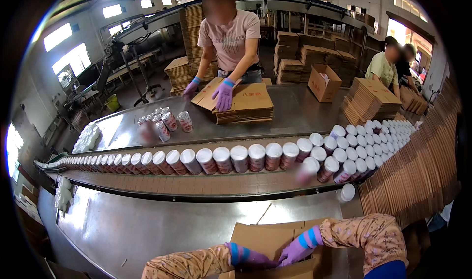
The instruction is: The person assembles cardboard boxes and places white-lidded cans from a conveyor belt into the boxes. They fold the box flaps and continue the packing process alongside other workers in a warehouse setting.
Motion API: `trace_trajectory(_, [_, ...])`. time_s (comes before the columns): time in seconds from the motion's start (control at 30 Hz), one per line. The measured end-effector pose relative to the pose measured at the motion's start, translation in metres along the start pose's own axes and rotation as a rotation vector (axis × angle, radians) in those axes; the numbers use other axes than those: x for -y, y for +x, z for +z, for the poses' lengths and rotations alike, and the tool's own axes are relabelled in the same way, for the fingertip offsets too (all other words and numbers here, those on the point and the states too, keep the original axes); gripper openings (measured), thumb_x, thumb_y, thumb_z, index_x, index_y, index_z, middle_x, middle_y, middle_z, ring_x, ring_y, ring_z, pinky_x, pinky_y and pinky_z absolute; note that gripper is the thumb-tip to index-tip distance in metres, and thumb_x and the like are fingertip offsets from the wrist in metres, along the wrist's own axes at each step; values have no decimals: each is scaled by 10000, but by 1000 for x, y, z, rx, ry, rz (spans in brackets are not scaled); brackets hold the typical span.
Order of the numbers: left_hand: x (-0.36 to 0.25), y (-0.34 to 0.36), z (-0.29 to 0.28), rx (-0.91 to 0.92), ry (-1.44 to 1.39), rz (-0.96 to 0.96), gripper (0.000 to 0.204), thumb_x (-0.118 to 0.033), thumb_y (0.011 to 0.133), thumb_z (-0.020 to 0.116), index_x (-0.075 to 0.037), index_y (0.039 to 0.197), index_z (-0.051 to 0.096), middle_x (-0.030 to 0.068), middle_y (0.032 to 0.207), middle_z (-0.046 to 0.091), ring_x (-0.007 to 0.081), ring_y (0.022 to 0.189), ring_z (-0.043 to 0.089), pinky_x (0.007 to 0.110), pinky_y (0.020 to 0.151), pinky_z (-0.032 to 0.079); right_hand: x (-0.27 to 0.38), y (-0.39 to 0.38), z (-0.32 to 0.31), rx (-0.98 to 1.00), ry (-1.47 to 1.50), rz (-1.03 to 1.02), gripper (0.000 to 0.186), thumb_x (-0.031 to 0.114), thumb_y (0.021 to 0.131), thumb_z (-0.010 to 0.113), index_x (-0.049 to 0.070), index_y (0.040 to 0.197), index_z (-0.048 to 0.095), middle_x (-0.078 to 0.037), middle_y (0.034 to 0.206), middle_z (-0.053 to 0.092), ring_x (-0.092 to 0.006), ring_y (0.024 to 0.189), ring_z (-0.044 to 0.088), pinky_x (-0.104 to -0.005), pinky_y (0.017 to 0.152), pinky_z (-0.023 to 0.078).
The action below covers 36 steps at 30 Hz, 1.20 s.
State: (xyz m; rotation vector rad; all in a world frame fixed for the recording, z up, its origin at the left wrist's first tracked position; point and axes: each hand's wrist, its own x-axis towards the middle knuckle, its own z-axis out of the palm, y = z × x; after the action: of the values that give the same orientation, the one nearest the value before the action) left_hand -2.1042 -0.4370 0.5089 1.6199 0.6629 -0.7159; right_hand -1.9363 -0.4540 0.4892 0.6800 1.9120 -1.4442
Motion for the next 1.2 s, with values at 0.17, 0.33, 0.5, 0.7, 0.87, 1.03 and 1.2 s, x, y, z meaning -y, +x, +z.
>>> trace_trajectory(0.17, [20,38,-123,-1065,1077,-199,488,-300,788,460,-85,1226,477,140,1256,473,327,1212,388,564,998,222,-20,-27,-149,-1001,-603,329,752,571,679,598,101,1253,475,-177,1205,517,-309,1103,494,-418,924,390])
trace_trajectory(0.33, [48,80,-224,-1306,938,-85,816,-431,698,617,-38,1336,294,158,1347,351,304,1290,278,520,1076,74,-80,-7,-213,-1152,-466,732,985,685,582,626,181,1357,286,-112,1220,488,-278,1132,438,-461,934,329])
trace_trajectory(0.5, [12,67,-175,-1200,904,52,705,-380,681,627,-63,1263,389,154,1131,469,319,1092,426,481,943,324,-79,-29,-141,-1200,-933,646,798,628,668,587,69,1220,450,-77,945,570,-215,840,529,-375,692,380])
trace_trajectory(0.7, [46,11,-27,-773,605,87,747,-518,675,607,-68,1243,428,190,1086,507,363,1047,480,462,862,408,-4,-8,-4,-945,-514,317,726,631,717,513,73,1177,454,-105,914,599,-235,804,585,-408,694,433])
trace_trajectory(0.87, [59,28,-48,-79,-335,97,456,-392,906,397,-102,1251,467,94,1221,481,206,1128,452,289,986,332,-12,27,-25,-416,-319,189,655,593,778,482,49,1141,510,-166,919,632,-316,884,592,-398,800,445])
trace_trajectory(1.03, [63,30,-1,-580,-355,327,456,-417,903,394,-98,1216,480,98,1179,497,207,1082,472,299,928,357,-20,38,21,-268,61,69,497,441,846,457,71,1166,545,-148,1110,576,-330,1020,526,-445,877,409])
trace_trajectory(1.2, [87,-1,24,-803,-625,431,461,-443,899,391,-94,1182,494,101,1138,513,209,1035,492,309,871,381,-11,17,29,-455,284,88,414,399,885,457,101,1151,566,-54,1086,602,-179,975,543,-329,852,431])
